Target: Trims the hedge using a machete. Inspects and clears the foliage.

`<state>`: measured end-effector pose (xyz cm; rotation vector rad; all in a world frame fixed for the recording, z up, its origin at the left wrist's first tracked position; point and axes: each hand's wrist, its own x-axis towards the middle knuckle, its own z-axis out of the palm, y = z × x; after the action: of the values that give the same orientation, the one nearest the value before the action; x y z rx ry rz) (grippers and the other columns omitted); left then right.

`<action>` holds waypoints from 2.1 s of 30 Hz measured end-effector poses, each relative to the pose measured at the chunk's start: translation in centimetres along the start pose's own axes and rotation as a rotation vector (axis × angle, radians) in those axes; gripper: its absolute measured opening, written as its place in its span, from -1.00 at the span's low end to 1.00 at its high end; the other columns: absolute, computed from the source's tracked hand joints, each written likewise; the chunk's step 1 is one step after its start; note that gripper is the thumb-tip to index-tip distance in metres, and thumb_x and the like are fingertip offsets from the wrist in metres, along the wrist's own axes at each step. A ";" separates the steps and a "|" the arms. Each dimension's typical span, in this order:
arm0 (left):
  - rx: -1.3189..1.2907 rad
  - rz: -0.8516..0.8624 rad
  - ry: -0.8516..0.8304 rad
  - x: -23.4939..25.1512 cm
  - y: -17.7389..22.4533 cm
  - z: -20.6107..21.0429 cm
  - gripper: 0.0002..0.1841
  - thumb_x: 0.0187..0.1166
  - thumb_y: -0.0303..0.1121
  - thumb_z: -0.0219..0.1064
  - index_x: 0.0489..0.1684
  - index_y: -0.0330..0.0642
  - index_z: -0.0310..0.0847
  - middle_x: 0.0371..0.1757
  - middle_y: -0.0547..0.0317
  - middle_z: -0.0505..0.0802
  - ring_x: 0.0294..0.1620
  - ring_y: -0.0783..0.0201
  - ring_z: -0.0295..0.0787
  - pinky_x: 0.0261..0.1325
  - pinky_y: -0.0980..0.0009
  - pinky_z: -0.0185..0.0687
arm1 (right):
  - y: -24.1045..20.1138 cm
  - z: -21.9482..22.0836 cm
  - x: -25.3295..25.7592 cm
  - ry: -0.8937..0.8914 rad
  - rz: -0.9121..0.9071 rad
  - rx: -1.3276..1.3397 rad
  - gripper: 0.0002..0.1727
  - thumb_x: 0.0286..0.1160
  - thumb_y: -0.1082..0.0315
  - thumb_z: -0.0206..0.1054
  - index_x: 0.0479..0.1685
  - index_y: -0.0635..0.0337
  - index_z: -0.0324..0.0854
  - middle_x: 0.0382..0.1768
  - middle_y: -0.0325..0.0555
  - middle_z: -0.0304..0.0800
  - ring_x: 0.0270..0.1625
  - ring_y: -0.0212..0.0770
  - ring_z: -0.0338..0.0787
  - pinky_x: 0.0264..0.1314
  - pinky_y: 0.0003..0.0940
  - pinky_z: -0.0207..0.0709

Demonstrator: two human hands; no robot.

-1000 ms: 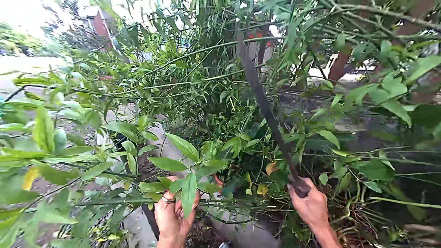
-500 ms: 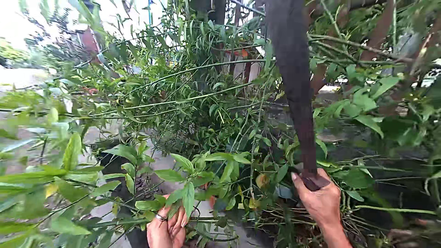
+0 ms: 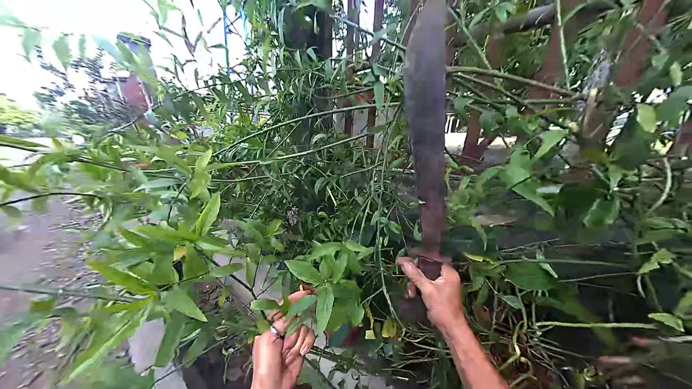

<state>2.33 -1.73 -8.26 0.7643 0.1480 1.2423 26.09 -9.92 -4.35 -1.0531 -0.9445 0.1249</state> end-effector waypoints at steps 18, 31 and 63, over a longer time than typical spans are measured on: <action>0.026 -0.005 0.073 -3.4 0.6 -1.3 -0.59 0.73 -0.62 -0.19 0.28 -0.33 0.60 -0.22 -0.08 0.96 -0.21 0.10 0.98 -0.05 0.28 0.91 | -1.5 8.2 0.2 -0.081 0.063 0.342 -0.85 0.35 0.70 0.36 -0.25 0.34 0.50 -0.61 -0.21 0.77 -0.75 -0.43 0.61 -0.65 -0.54 0.59; 0.473 -0.039 -0.081 4.2 2.9 10.7 -0.62 0.78 -0.49 -0.01 0.48 -0.34 0.50 0.10 -0.01 0.92 0.00 0.27 0.87 0.04 0.39 0.71 | -1.0 4.7 -1.6 -0.037 -0.051 0.363 -0.80 0.24 0.67 0.40 -0.24 0.26 0.56 -0.60 -0.34 0.79 -0.70 -0.49 0.65 -0.64 -0.57 0.60; 0.632 -0.188 -0.536 7.2 -0.9 18.4 -0.73 0.84 -0.41 0.02 0.17 -0.31 0.62 -0.49 0.26 0.76 -0.55 0.45 0.68 -0.41 0.57 0.65 | -0.6 4.2 -3.7 0.189 0.105 0.168 -0.70 0.33 0.69 0.45 0.03 0.54 0.55 -0.45 -0.16 0.80 -0.51 -0.50 0.75 -0.40 -0.58 0.70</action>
<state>14.68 -3.52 7.08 1.5673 0.1690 0.7701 20.60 -9.24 -5.46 -0.9413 -0.6955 0.1853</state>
